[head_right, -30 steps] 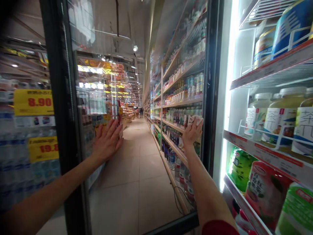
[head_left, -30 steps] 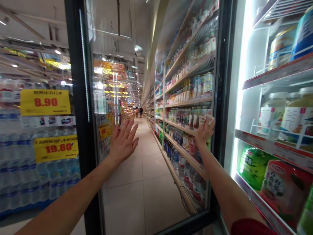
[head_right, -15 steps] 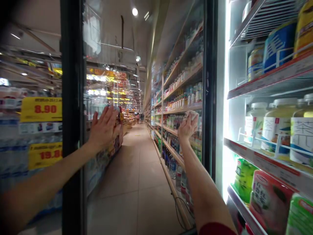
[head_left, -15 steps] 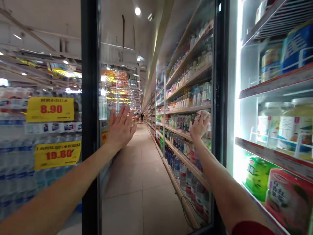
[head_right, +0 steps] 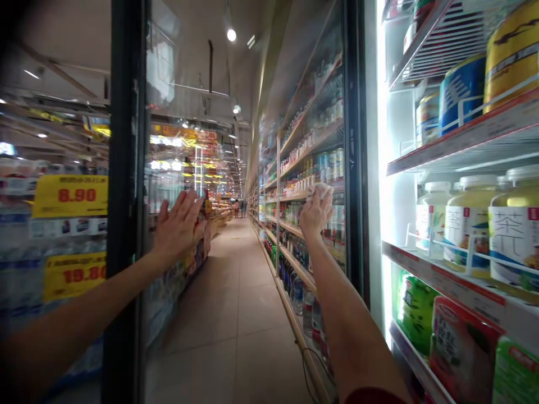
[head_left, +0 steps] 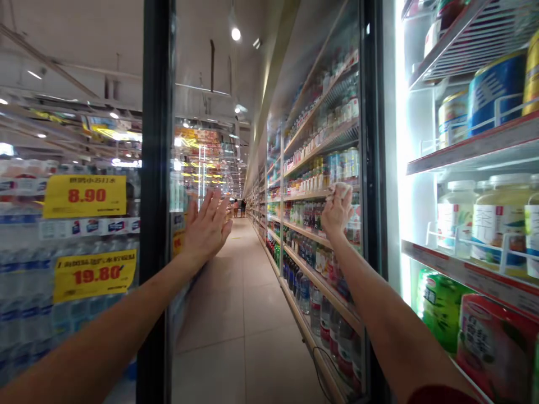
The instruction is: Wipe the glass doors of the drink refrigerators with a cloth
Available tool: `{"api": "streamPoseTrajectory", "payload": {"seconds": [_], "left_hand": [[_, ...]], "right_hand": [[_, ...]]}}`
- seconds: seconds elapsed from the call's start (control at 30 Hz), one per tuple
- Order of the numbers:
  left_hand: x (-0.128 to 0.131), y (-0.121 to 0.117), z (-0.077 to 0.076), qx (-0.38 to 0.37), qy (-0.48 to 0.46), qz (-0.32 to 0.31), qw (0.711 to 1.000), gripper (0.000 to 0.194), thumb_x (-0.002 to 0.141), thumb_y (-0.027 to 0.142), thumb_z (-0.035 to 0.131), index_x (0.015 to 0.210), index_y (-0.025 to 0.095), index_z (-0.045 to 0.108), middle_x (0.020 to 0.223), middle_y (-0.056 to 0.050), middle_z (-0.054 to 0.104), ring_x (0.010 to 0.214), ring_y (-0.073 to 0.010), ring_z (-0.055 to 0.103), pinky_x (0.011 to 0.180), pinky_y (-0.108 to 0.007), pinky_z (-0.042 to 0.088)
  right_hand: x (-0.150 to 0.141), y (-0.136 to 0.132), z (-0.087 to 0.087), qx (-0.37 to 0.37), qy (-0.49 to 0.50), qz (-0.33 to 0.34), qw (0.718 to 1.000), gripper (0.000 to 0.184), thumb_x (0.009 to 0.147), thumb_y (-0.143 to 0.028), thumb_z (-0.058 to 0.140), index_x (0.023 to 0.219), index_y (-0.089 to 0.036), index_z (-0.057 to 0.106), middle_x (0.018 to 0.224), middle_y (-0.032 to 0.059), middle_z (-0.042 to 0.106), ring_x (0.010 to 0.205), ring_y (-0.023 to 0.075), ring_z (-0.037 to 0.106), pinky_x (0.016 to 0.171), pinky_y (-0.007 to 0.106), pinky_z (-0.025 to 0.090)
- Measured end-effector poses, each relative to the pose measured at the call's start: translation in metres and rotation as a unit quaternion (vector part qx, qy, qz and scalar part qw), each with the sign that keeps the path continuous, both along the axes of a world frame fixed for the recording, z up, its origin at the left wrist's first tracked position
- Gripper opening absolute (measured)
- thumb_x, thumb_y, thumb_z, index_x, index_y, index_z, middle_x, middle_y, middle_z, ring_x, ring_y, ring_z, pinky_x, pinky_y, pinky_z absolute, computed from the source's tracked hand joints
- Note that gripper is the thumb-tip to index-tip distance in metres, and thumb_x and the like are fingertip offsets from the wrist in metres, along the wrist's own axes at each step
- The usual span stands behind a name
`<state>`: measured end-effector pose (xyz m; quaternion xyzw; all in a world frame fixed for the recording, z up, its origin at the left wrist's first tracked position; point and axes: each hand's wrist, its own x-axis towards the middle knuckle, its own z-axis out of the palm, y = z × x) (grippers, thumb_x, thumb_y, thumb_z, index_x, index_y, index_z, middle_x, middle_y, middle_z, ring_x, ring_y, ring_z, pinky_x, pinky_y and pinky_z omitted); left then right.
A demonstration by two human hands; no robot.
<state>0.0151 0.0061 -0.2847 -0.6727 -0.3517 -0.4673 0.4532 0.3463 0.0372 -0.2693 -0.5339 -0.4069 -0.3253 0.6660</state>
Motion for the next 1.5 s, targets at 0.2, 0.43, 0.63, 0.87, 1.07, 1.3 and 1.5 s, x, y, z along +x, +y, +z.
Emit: {"api": "streamPoseTrajectory", "payload": {"seconds": [0.2,0.43,0.63,0.87,1.07,1.3,1.5], "left_hand": [[-0.005,-0.001,0.001,-0.007,0.014,0.004,1.0,0.058,0.085,0.033,0.041,0.139,0.023,0.022,0.146,-0.007,0.023,0.136,-0.0209,0.016,0.111,-0.045,0.008],[-0.007,-0.002,0.0,0.011,0.024,0.023,0.999,0.056,0.085,0.03,0.04,0.138,0.021,0.024,0.145,-0.008,0.025,0.136,-0.0215,0.015,0.11,-0.046,0.012],[-0.006,-0.003,0.0,0.005,0.02,0.017,1.0,0.056,0.086,0.03,0.038,0.139,0.022,0.022,0.145,-0.007,0.023,0.135,-0.0221,0.018,0.109,-0.047,0.012],[-0.014,-0.004,0.0,-0.002,0.038,0.028,0.999,0.055,0.085,0.029,0.039,0.138,0.022,0.025,0.145,-0.007,0.025,0.135,-0.0209,0.017,0.11,-0.045,0.012],[-0.012,-0.002,-0.002,0.0,0.03,0.031,0.999,0.056,0.085,0.028,0.039,0.138,0.023,0.023,0.145,-0.007,0.023,0.135,-0.0204,0.017,0.11,-0.045,0.011],[-0.027,-0.013,0.0,-0.009,0.066,0.05,0.997,0.053,0.086,0.031,0.037,0.137,0.022,0.026,0.144,-0.007,0.026,0.135,-0.02,0.017,0.11,-0.045,0.011],[-0.04,-0.025,0.003,0.002,0.03,0.069,0.997,0.051,0.087,0.034,0.035,0.134,0.014,0.032,0.143,-0.011,0.028,0.133,-0.0221,0.023,0.108,-0.043,0.018]], "right_hand": [[-0.056,-0.012,-0.007,-0.045,-0.381,0.01,0.923,0.047,0.083,-0.025,0.04,0.129,-0.034,0.041,0.148,0.0007,0.022,0.135,0.0195,0.019,0.108,0.047,0.014],[0.002,-0.004,0.008,0.015,0.046,0.015,0.999,0.049,0.084,-0.025,0.03,0.131,-0.022,0.041,0.145,0.0138,0.024,0.132,0.0306,0.026,0.099,0.062,0.021],[-0.089,-0.019,-0.011,-0.012,-0.356,0.043,0.934,0.043,0.084,-0.027,0.039,0.127,-0.031,0.044,0.146,0.0021,0.027,0.135,0.0213,0.019,0.108,0.048,0.017],[-0.067,-0.009,-0.004,0.01,-0.18,0.018,0.983,0.045,0.085,-0.025,0.034,0.13,-0.026,0.041,0.146,0.009,0.026,0.133,0.0264,0.025,0.104,0.056,0.017],[-0.099,-0.011,-0.016,0.004,-0.26,0.035,0.965,0.049,0.083,-0.025,0.037,0.133,-0.026,0.038,0.147,0.0067,0.023,0.136,0.0258,0.016,0.106,0.052,0.017],[-0.098,-0.012,-0.012,0.015,-0.317,0.051,0.947,0.048,0.083,-0.024,0.04,0.131,-0.03,0.04,0.145,0.0046,0.028,0.134,0.0239,0.022,0.107,0.054,0.013],[-0.115,-0.014,0.009,-0.003,-0.171,0.034,0.985,0.049,0.085,-0.024,0.035,0.134,-0.025,0.035,0.148,0.0083,0.02,0.135,0.0293,0.018,0.103,0.057,0.02]]}}
